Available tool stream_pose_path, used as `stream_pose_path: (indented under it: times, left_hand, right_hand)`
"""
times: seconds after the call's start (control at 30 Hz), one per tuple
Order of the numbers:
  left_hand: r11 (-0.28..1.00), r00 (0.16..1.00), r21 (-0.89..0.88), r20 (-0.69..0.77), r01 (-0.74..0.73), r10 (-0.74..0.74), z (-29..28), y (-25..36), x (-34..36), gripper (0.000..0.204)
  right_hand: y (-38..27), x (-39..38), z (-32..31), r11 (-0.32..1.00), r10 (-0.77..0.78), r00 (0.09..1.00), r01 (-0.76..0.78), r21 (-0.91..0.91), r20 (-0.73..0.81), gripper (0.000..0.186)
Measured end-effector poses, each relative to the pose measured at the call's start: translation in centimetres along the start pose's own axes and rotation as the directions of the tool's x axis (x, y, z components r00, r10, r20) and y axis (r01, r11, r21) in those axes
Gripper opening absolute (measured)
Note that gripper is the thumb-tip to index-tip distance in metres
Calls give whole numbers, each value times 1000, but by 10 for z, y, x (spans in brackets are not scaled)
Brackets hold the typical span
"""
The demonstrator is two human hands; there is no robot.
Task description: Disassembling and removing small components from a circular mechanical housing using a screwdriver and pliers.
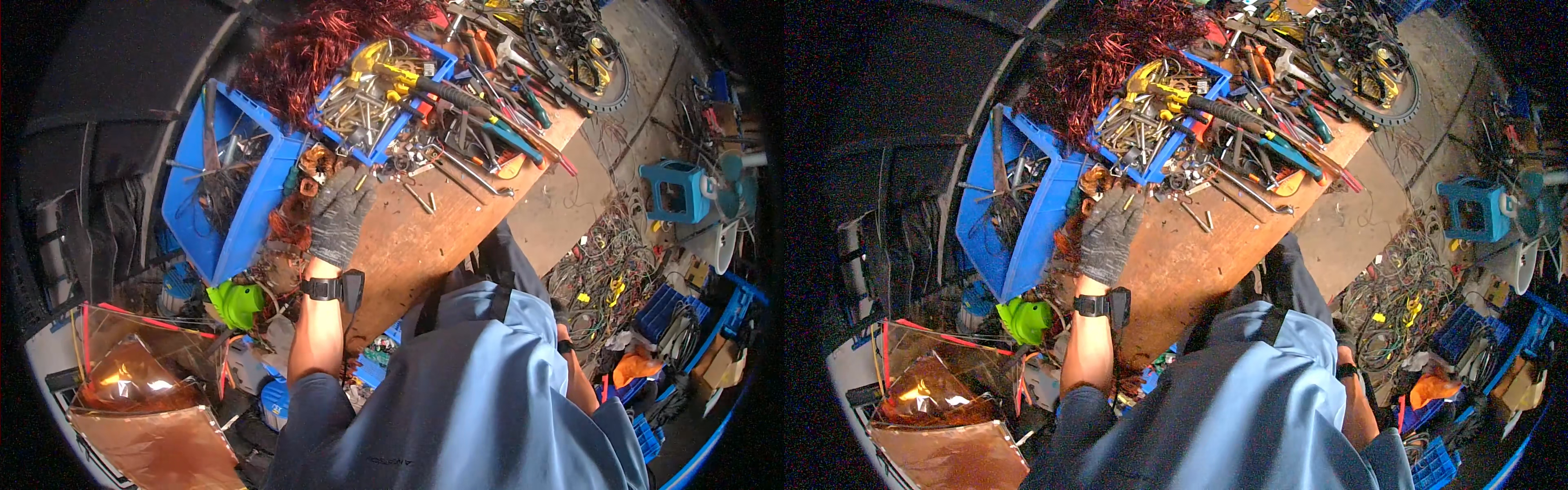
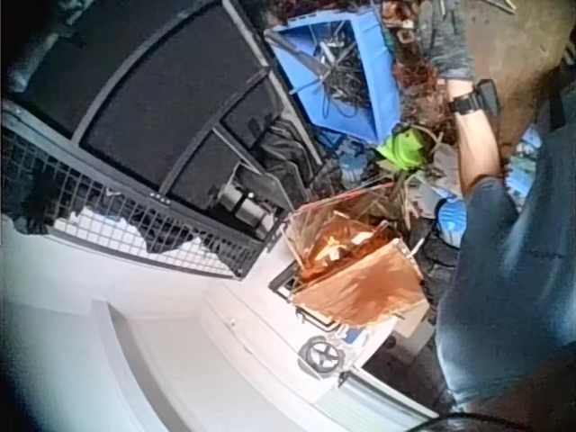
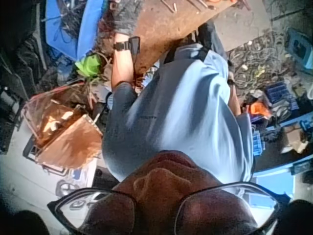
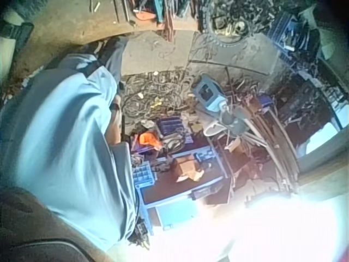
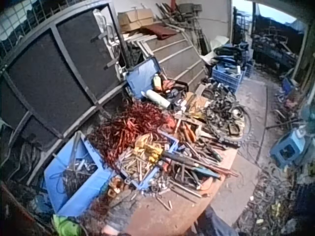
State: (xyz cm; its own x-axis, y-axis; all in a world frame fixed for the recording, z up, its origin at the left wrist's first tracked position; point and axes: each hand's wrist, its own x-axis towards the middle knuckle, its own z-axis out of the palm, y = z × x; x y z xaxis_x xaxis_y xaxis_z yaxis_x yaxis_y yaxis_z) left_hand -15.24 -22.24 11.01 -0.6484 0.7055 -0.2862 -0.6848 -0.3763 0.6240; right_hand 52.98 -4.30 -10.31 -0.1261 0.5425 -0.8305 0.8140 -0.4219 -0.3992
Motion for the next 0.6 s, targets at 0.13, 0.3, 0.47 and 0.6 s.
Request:
stream_pose_path:
  times: [0.13, 0.3, 0.47, 0.6]
  left_hand:
    - [982, 1000, 189, -21, -4, 8, 8, -1, -5, 40]
    - [973, 982, 231, -186, 16, 28, 20, -9, -9, 34]
    - [962, 971, 270, -235, 28, 38, 27, -12, -9, 26]
    - [944, 972, 330, -227, 11, 67, 14, -24, -9, 19]
  right_hand:
    - [-1, -1, 0, 1000, -6, 1000, 6, -4, 3, 21]
    - [0, -2, 1, 1000, -7, 1000, 7, -4, -2, 21]
    - [1, -2, 0, 1000, -16, 1000, 16, -1, -5, 20]
    - [-6, 3, 3, 999, -52, 999, 52, 12, -13, 20]
